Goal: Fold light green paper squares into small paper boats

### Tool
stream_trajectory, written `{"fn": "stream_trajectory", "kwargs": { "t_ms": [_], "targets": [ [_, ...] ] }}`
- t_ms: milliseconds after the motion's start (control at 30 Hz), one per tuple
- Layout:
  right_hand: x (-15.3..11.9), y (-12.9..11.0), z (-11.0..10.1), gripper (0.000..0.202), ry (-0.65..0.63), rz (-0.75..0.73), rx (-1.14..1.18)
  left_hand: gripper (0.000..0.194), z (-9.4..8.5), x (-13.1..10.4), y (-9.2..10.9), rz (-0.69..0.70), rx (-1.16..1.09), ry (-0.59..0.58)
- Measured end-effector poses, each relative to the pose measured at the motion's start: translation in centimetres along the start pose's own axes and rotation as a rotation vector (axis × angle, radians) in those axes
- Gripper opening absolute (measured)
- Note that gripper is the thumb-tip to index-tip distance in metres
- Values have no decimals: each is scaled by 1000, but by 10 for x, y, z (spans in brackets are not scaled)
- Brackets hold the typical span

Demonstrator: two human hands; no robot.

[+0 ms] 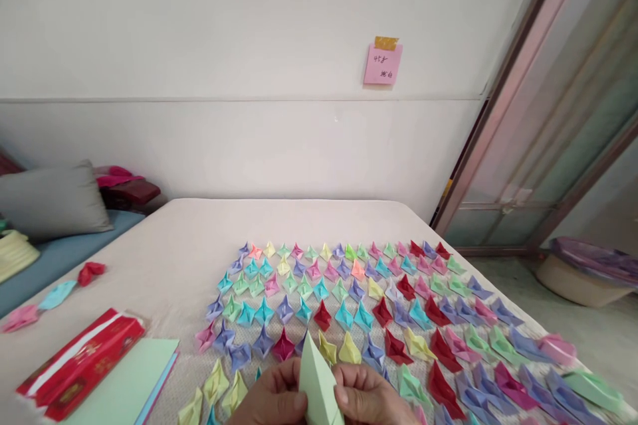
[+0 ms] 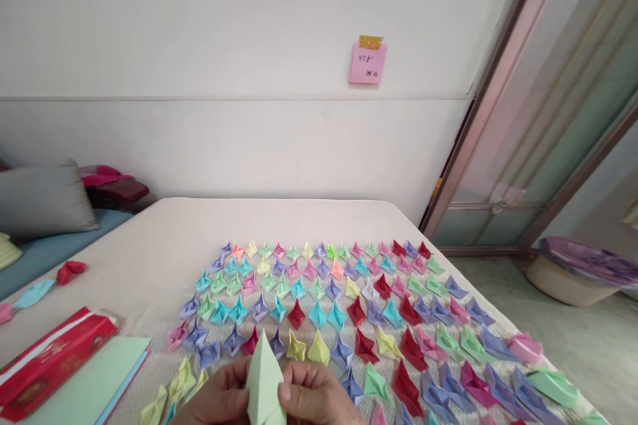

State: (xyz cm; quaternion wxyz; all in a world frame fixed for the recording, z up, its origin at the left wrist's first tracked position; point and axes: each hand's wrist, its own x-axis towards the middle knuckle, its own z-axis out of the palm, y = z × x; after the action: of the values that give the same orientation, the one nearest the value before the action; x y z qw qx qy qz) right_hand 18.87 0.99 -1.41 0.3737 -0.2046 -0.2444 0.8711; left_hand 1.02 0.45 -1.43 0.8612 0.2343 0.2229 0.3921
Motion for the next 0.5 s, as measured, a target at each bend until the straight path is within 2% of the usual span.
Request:
{"fn": "stream_trajectory", "kwargs": {
  "t_ms": [233,500],
  "targets": [
    [6,-1,-1,25,21,-73,-24,28,-14,7,-5,-103,-111,-37],
    [-7,-13,6,23,48,-34,-12,38,-19,0,3,-48,-187,18]
  ]
}}
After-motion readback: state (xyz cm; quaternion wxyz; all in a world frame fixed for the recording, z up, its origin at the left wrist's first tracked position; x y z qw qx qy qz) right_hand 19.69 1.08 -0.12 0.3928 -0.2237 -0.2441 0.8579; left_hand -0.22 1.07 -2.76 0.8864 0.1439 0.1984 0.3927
